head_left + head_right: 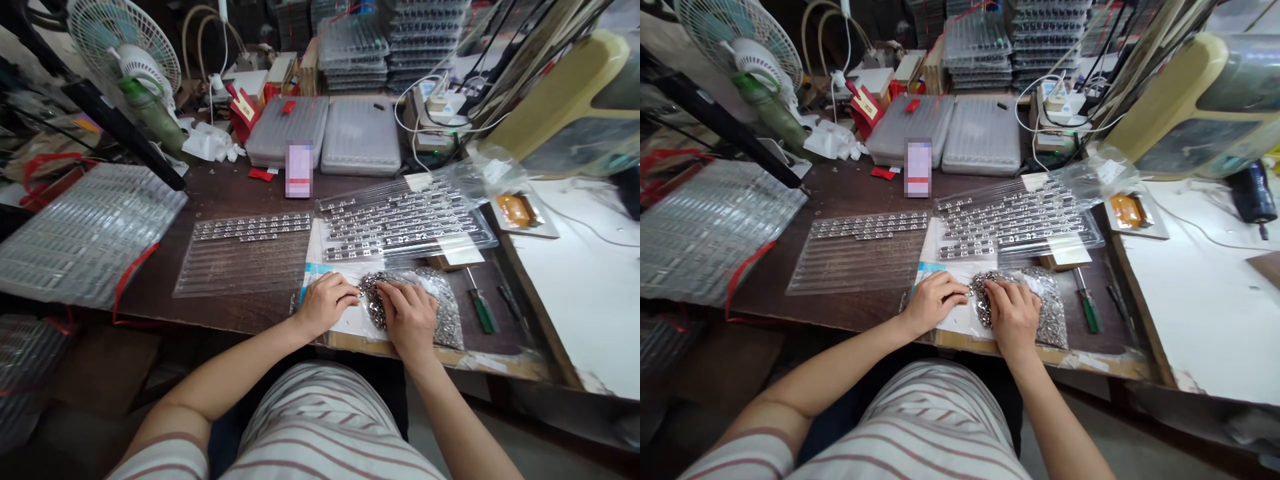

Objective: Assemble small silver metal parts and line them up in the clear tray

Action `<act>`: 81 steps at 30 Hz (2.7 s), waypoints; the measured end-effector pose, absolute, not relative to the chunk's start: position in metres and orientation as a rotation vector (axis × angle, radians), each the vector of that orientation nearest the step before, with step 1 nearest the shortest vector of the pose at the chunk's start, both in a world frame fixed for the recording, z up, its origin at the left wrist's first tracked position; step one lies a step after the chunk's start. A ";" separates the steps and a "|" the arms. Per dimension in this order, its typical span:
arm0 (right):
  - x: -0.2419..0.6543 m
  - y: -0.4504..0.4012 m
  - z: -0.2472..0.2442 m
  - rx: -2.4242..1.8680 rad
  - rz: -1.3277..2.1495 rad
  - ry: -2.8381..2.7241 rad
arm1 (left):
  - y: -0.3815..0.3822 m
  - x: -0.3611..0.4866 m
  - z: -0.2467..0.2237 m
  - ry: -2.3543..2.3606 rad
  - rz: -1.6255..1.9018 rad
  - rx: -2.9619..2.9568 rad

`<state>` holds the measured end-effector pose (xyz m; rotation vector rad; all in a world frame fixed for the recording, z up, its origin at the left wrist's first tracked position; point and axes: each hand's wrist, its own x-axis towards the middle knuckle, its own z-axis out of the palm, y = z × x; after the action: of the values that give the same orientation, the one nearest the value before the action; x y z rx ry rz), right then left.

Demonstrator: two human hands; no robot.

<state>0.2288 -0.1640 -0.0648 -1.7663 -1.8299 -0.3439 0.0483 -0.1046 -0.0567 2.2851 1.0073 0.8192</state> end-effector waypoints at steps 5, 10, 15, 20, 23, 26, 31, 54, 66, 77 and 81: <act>0.228 -0.164 -0.065 -1.771 -0.327 -1.837 | -0.103 0.047 -0.058 1.016 0.795 2.278; 0.229 -0.163 -0.064 -1.752 -0.333 -1.839 | -0.106 0.049 -0.056 0.998 0.763 2.222; 0.227 -0.165 -0.054 -1.679 -0.387 -1.860 | -0.085 0.037 -0.040 1.040 0.917 2.075; 0.202 -0.161 -0.047 -1.550 -0.186 -1.908 | -0.013 -0.014 -0.031 1.498 0.938 2.246; 0.186 -0.153 -0.049 -1.567 -0.093 -1.899 | 0.014 -0.047 -0.038 1.557 0.819 2.390; 0.180 -0.148 -0.052 -1.619 -0.089 -1.891 | 0.017 -0.072 -0.044 1.561 0.758 2.455; 0.181 -0.149 -0.056 -1.620 -0.052 -1.891 | -0.001 -0.069 -0.037 1.626 0.829 2.450; 0.226 -0.174 -0.047 -1.917 -0.465 -2.054 | -0.077 -0.005 -0.018 1.069 0.628 1.887; 0.229 -0.168 -0.054 -1.773 -0.368 -1.897 | -0.101 0.025 -0.044 1.119 0.743 2.060; 0.227 -0.170 -0.050 -1.703 -0.305 -1.893 | -0.104 0.028 -0.050 1.105 0.714 2.341; 0.223 -0.169 -0.046 -1.639 -0.231 -1.893 | -0.105 0.029 -0.052 1.102 0.709 2.387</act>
<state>0.2229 -0.1686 -0.0463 -1.6390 -1.8934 -0.2307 0.0291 -0.1049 -0.0517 2.3865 1.1019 0.7087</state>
